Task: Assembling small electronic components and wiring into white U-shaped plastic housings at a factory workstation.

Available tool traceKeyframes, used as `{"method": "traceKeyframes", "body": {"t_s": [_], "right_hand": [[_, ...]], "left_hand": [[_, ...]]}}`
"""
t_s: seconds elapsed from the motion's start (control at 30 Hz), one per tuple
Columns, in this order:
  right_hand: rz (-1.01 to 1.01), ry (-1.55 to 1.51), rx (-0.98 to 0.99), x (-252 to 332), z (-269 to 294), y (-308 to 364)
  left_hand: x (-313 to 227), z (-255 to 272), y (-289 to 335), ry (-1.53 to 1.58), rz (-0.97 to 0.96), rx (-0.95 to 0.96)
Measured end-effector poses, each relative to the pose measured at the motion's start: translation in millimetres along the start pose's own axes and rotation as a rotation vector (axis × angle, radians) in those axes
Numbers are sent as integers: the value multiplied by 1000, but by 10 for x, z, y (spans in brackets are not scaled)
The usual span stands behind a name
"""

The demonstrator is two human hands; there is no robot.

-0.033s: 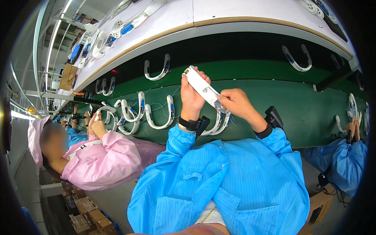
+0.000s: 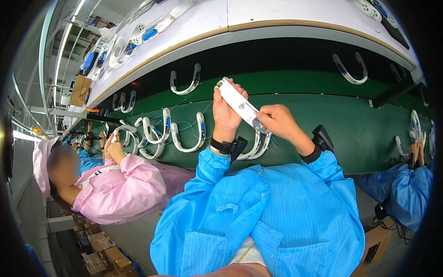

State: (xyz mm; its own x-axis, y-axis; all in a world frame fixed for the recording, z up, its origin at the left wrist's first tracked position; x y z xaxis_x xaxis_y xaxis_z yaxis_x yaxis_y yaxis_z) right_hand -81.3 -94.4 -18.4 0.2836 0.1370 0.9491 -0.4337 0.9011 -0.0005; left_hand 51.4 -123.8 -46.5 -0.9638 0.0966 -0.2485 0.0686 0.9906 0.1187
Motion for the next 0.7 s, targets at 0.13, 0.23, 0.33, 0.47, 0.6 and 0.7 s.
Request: {"method": "traceKeyframes", "body": {"t_s": [0.13,0.23,0.33,0.47,0.6,0.7], "right_hand": [[-3,33,-3,16,4,-1],[11,19,-31,27,23,3],[34,108,-60,127,12,-9],[137,157,-257,240,110,10],[47,-218,-215,-85,120,16],[153,-54,-366,-27,132,16]], "left_hand": [[11,-2,10,-3,11,1],[58,-23,35,-65,16,-3],[91,-113,89,-188,-46,15],[72,-134,123,-324,-142,50],[55,-149,129,-364,-189,122],[96,-169,149,-398,-225,126]]}}
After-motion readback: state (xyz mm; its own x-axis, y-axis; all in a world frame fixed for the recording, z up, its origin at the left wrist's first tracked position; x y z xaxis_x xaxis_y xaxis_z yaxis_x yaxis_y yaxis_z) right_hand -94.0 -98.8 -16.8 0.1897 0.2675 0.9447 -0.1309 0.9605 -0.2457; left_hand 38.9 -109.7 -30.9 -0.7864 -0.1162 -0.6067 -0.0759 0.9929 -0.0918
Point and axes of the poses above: each hand's wrist, its own y-axis away from the middle knuckle, its own z-axis out of the back of the hand, x = y × z, the point moved 9 cm from there along -y, towards the middle knuckle, and after that the axes turned 1 degree about z, right-handed, at the moved point
